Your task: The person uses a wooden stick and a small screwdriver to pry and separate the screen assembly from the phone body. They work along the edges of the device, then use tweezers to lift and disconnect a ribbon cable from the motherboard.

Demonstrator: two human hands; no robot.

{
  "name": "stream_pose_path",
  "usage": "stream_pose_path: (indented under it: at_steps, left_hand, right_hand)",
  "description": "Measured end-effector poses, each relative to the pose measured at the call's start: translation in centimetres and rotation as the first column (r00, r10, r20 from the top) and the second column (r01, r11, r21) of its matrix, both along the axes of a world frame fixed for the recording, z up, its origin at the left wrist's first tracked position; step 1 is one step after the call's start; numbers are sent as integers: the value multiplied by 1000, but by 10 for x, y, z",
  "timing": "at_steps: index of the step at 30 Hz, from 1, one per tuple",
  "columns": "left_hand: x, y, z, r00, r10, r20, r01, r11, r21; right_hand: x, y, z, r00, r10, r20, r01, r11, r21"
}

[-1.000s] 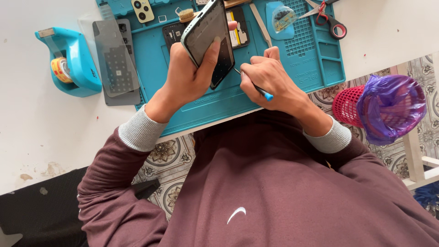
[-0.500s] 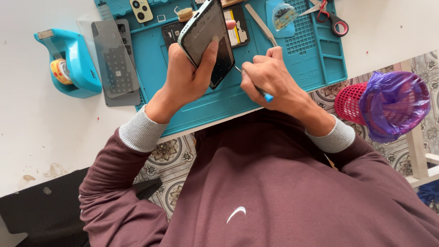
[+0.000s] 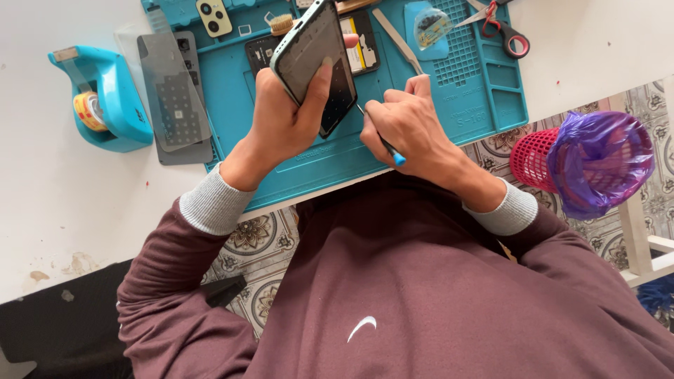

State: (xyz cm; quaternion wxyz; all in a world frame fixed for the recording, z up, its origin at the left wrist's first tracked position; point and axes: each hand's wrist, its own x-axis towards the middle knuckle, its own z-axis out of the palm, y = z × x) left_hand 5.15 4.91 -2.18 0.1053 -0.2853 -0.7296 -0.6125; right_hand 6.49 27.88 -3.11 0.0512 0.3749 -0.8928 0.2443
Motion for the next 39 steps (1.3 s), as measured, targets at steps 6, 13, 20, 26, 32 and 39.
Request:
stream_pose_path:
  at_steps: [6, 13, 20, 26, 32, 39]
  left_hand:
    - [0, 0, 4, 1000, -11, 27, 12, 999, -34]
    - [0, -1, 2, 1000, -19, 23, 19, 1000, 13]
    - [-3, -2, -3, 1000, -29, -9, 29, 999, 36]
    - [-3, -1, -4, 1000, -26, -2, 26, 999, 35]
    - [-3, -2, -3, 1000, -14, 25, 14, 1000, 0]
    - [-3, -2, -3, 1000, -7, 8, 7, 1000, -17]
  right_hand:
    - [0, -2, 5, 995, 80, 65, -78, 996, -38]
    - [-7, 5, 6, 984, 126, 128, -106, 983, -146]
    - [-9, 9, -3, 982, 104, 156, -80, 985, -153]
    - [-8, 8, -6, 986, 108, 124, -85, 980, -181]
    - [-8, 7, -4, 986, 125, 106, -105, 978, -180]
    - [-7, 8, -4, 987, 122, 101, -107, 984, -145]
